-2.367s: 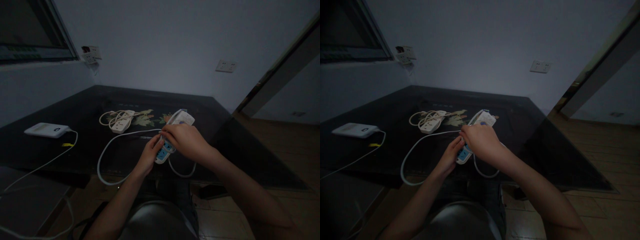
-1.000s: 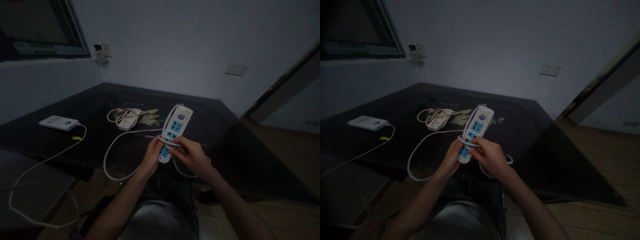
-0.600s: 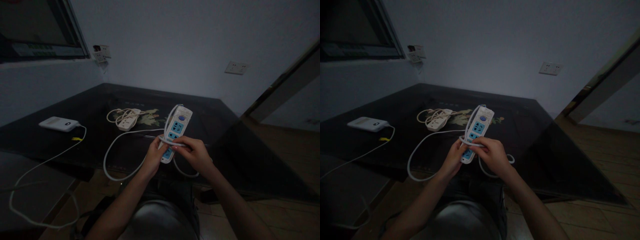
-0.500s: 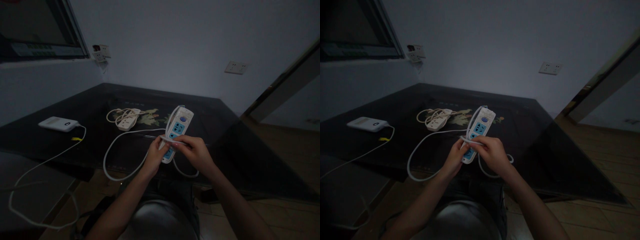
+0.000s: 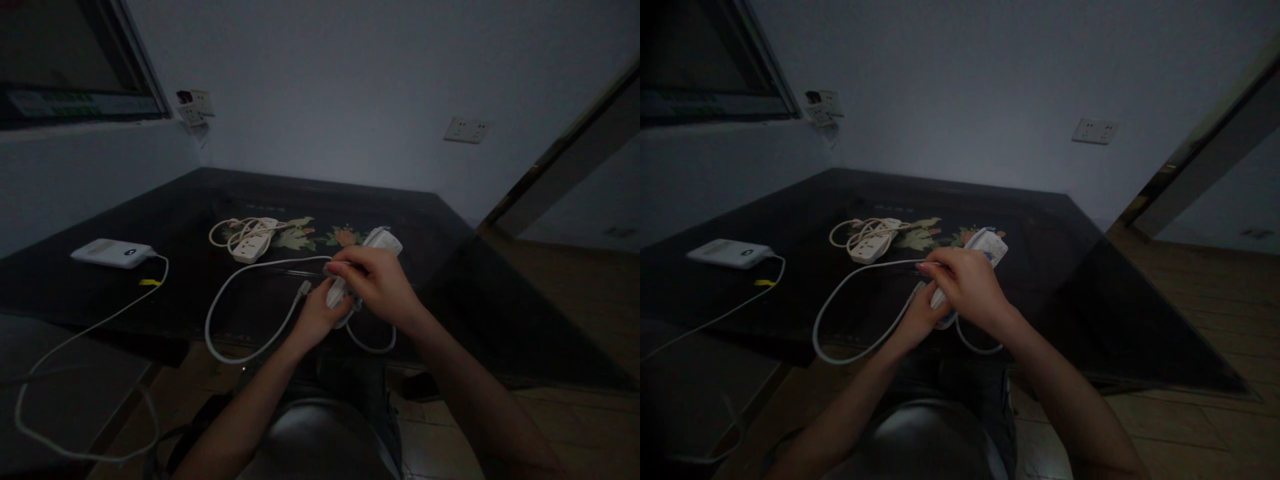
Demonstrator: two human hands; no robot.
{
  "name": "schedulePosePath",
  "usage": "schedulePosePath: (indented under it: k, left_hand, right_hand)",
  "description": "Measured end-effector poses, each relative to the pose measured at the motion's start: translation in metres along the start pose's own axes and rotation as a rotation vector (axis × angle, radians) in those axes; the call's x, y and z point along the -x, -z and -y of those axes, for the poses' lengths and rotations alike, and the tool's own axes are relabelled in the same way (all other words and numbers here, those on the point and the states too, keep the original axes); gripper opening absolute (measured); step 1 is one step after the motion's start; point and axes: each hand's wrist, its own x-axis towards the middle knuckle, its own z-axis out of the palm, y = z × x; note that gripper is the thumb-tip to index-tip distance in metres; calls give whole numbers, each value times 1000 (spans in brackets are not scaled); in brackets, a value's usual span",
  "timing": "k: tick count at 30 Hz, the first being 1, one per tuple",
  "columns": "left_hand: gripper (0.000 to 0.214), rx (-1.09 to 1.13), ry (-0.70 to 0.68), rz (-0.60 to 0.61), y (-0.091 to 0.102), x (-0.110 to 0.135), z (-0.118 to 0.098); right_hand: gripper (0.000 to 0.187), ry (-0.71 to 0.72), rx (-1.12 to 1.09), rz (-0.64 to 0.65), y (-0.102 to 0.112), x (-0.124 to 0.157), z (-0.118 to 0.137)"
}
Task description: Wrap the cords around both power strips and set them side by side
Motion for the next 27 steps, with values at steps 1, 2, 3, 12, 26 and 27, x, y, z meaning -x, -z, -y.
schedulePosePath:
  k: [1, 2, 3, 12, 26, 27]
  left_hand:
    - [31, -1, 3, 11, 0, 0, -1]
    - [30, 3, 6, 15, 0, 0, -1]
    - [30, 12, 6, 12, 0, 0, -2]
    - [36, 150, 30, -9, 1, 2, 9]
    - [46, 624, 207, 28, 0, 7, -9]
    - [47, 630, 207, 30, 0, 8, -12]
  right_hand:
    - [22, 2, 2, -5, -1, -1, 1]
    - [23, 4, 3, -7, -1, -1, 1]
    - [23, 8, 2, -5, -2, -2, 2]
    - [21, -36, 63, 80, 6, 8, -2]
    - [20, -92, 38, 25, 10, 44, -14]
    - [20, -85, 31, 20, 11, 45, -14]
